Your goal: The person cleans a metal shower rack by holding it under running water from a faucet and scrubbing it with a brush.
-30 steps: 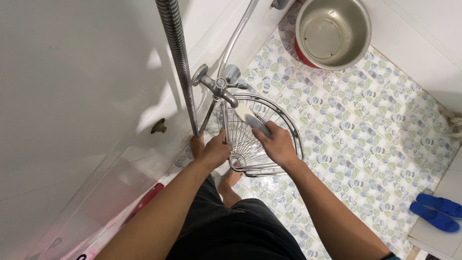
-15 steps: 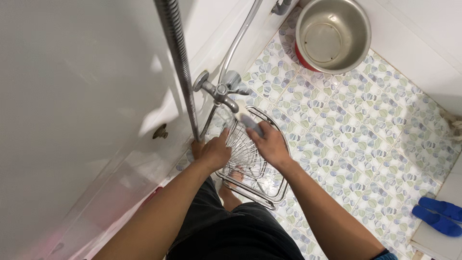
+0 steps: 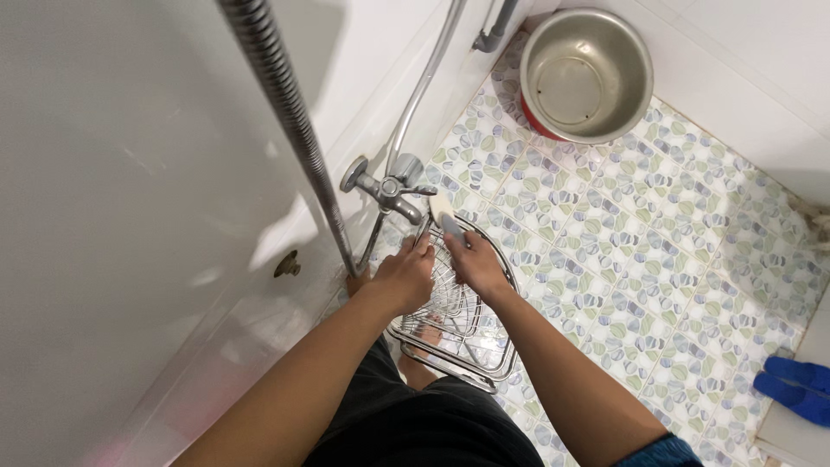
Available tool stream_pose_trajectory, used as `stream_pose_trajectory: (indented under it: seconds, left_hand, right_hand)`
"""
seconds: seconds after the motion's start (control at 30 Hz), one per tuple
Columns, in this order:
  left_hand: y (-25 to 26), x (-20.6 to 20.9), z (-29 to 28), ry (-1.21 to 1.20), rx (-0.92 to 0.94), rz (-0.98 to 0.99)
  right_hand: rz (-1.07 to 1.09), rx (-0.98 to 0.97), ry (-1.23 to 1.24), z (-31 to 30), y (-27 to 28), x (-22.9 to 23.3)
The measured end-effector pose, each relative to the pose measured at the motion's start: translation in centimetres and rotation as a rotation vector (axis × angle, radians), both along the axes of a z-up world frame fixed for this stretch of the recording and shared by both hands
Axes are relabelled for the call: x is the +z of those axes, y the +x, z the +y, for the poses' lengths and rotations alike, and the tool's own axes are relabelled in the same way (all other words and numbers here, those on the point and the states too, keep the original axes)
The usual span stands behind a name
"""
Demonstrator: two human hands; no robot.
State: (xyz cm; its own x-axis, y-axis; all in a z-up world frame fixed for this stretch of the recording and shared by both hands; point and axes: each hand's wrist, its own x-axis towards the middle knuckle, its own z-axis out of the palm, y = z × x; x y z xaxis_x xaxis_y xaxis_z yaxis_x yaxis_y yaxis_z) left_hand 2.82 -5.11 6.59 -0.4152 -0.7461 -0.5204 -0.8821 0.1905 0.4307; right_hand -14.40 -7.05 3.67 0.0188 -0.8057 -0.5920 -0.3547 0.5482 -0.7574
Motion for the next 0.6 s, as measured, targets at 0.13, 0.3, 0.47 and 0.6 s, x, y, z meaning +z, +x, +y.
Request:
stream_pose_trajectory:
  seconds: [0.13,0.3,0.47,0.6]
  left_hand:
    - [-0.1,-0.1,-0.7,-0.023,-0.048,-0.044]
    - [0.4,-1.1,-0.5,-0.089,-0.08,-0.035]
    - [0.8,-1.7,-0.5,-0.137,-0.103,-0.025]
    - [0.5,-1.2,-1.0,-0.102,-0.138,-0.084]
  right_hand:
    - [-0.029,0.064,0.149,-0.6,-0.1,-0.7]
    - [0.02,0.074,0.087,0.0,0.1,-0.7]
    - [0.11,0.092,0.099,0.8,0.8,0.1]
    - [0.246,0.116,0.01,1.1,0.7,-0.9]
